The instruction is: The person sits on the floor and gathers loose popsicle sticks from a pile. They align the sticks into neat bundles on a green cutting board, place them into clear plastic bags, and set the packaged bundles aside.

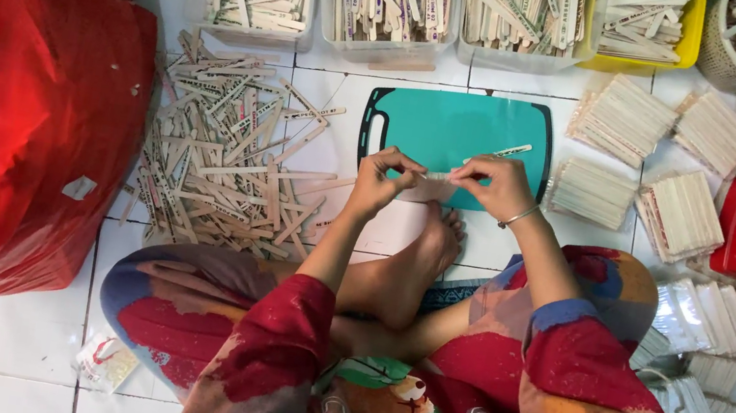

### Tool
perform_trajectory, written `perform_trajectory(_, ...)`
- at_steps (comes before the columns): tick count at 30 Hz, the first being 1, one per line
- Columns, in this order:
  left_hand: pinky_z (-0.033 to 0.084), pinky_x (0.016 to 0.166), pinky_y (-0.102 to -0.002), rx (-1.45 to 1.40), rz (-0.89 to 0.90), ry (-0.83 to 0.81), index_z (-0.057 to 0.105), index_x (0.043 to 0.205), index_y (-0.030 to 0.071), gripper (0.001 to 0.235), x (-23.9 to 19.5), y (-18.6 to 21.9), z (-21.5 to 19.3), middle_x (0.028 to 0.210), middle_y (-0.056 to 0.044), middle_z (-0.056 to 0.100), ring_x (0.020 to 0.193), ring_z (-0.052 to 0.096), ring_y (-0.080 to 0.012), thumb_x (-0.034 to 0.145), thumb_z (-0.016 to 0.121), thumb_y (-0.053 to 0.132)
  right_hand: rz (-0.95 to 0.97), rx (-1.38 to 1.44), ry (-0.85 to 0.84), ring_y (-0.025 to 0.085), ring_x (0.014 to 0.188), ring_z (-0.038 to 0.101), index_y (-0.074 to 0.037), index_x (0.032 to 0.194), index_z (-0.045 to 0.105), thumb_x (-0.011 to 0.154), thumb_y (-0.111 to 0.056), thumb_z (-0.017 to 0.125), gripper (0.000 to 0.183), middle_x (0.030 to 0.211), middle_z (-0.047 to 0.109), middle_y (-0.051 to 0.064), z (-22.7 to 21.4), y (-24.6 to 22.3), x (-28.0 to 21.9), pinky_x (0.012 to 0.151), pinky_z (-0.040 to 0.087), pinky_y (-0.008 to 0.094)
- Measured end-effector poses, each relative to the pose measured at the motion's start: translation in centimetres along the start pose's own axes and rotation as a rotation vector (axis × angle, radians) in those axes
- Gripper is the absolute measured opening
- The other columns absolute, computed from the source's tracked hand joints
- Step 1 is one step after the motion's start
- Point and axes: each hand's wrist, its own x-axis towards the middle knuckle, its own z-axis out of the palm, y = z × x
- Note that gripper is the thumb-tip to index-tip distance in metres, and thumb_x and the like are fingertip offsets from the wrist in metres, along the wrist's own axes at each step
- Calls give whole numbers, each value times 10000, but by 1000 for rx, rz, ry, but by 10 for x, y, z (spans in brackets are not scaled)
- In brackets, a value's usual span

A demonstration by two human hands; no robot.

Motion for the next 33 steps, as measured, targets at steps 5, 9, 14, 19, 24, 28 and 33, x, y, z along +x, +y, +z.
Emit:
perform_trajectory(5, 531, 734, -307, 146, 178, -26, 729, 714, 119, 125, 2, -6, 3, 702, -67, 635, 717, 648, -207, 791, 826, 128, -375, -354, 44, 268, 859, 720, -140, 900, 769, 898, -9, 755, 132, 898, 754, 58, 9, 19, -12, 772, 601, 375)
perform_trajectory(9, 574, 729, -315, 277, 173, -49, 678, 746, 112, 225, 0, -6, 7, 768, -56, 773, 822, 775, -238, 776, 894, 170, -489, -596, 80, 228, 951, 717, -173, 995, 755, 918, -56, 746, 140, 1023, 745, 38, 18, 37, -24, 827, 617, 342)
perform_trajectory(14, 586, 706, -382, 274, 187, -105, 713, 898, 109, 151, -4, -33, 7, 807, -116, 751, 828, 756, -304, 829, 848, 118, -166, -414, 352, 297, 1013, 724, -140, 1065, 786, 911, -96, 828, 166, 1079, 754, 96, -52, 29, -59, 863, 595, 410)
perform_trajectory(19, 606, 679, -308, 237, 84, -72, 680, 926, 107, 214, -7, -44, 10, 847, -86, 744, 805, 726, -227, 835, 871, 77, -11, -583, 900, 320, 992, 734, -49, 1000, 775, 900, 54, 839, 158, 1064, 778, 155, -210, 123, -195, 909, 562, 377)
perform_trajectory(24, 561, 660, -228, 250, 53, -67, 611, 858, 111, 213, -11, -2, 31, 833, -19, 707, 773, 623, -91, 877, 812, 42, 149, -748, 926, 265, 934, 646, 48, 1173, 758, 886, 237, 585, 385, 1076, 712, 164, -308, 241, -331, 805, 536, 342)
perform_trajectory(28, 602, 700, -234, 308, 77, -82, 614, 878, 93, 228, -11, 5, 41, 851, -36, 721, 784, 660, -92, 867, 839, 61, 391, -902, 690, 573, 1374, 445, 75, 1553, 399, 1153, -373, 332, 604, 1512, 468, 395, -298, 207, -306, 1141, 331, 581)
perform_trajectory(33, 607, 657, -243, 400, 70, -84, 626, 845, 110, 213, -15, 24, 44, 817, -4, 695, 772, 625, -89, 875, 835, 84, 586, -620, 1082, 297, 876, 669, -137, 938, 637, 1134, -269, 462, 294, 955, 737, 56, -317, 331, -349, 859, 476, 509)
